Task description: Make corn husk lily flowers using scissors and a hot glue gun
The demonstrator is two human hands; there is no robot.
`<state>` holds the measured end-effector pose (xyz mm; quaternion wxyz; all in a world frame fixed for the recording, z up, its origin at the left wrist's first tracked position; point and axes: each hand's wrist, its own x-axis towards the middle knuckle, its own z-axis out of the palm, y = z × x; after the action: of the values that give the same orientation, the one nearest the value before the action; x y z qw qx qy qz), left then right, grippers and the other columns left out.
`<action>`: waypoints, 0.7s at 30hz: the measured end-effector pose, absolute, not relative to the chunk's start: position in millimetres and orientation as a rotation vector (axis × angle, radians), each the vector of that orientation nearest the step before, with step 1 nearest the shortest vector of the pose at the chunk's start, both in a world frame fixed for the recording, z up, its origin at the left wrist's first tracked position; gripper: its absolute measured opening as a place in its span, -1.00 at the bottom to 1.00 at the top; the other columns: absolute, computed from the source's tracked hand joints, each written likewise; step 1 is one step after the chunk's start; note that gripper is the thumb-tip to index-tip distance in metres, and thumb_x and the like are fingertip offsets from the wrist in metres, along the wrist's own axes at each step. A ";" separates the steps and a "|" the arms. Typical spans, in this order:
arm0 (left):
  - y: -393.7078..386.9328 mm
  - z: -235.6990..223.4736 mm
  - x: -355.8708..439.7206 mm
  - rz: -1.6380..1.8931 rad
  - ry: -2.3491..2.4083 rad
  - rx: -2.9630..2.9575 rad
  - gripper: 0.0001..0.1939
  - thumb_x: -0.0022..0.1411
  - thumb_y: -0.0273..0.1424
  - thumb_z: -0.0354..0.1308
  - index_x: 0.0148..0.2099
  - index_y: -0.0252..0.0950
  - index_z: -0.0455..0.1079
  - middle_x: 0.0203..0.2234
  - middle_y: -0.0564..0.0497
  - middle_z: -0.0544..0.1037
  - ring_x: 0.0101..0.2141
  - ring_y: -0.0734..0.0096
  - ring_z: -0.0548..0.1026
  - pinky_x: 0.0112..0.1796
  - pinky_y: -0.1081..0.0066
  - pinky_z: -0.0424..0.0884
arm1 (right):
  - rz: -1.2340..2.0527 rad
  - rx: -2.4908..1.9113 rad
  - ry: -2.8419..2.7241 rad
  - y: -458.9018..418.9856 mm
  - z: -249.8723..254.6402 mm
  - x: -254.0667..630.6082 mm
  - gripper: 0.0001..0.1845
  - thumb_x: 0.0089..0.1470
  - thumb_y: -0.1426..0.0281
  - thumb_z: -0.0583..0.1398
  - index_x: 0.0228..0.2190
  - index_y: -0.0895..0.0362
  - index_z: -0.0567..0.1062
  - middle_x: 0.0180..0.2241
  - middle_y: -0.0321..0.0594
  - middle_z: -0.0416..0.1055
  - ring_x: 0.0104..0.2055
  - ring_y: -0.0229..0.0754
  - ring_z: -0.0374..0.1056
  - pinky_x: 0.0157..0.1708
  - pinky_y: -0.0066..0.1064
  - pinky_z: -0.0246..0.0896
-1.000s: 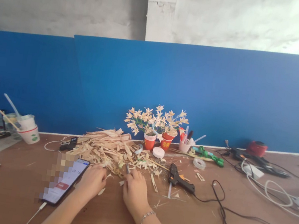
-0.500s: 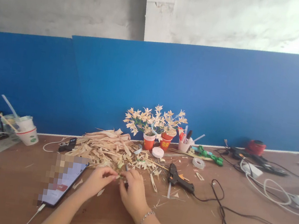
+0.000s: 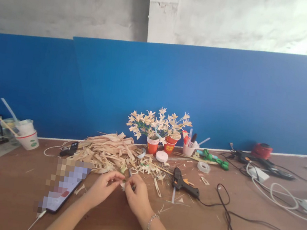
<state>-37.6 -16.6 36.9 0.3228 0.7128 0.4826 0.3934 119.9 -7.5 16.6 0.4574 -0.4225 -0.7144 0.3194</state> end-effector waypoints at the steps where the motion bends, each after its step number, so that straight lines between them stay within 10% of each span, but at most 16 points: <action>1: -18.0 38.6 -37.2 1.062 1.287 1.953 -0.73 0.04 -0.59 0.00 -0.22 -0.26 0.39 -0.31 -0.01 0.53 -0.26 0.35 0.45 -0.18 0.37 0.33 | 0.814 -1.046 -1.734 -6.0 15.2 120.5 -0.78 0.04 0.41 0.02 -0.61 0.14 0.28 -0.52 -0.30 0.27 -0.43 -0.26 0.22 -0.40 -0.47 0.12; 14: -22.8 47.7 -34.7 1.060 1.428 2.386 -0.88 0.13 -0.49 0.07 -0.42 -0.22 0.37 -0.43 0.02 0.47 -0.29 0.30 0.37 -0.20 0.29 0.21 | 0.700 -0.999 -1.819 -10.4 23.3 125.6 -0.86 0.02 0.45 0.04 -0.35 0.14 0.38 -0.37 -0.23 0.37 -0.34 -0.23 0.26 -0.34 -0.44 0.15; 21: -23.2 42.3 -29.0 1.025 1.605 2.408 -0.86 0.07 -0.52 0.06 -0.51 -0.25 0.28 -0.51 0.06 0.42 -0.34 0.31 0.36 -0.23 0.29 0.17 | 0.346 -1.090 -1.999 -12.3 23.5 122.9 -0.89 -0.05 0.51 0.07 -0.55 0.14 0.35 -0.51 -0.26 0.33 -0.41 -0.21 0.22 -0.39 -0.43 0.06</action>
<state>-29.0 -23.2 42.3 0.0360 0.7838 0.5225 0.3338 122.9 -12.3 23.5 0.4073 -0.4322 -0.7928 0.1371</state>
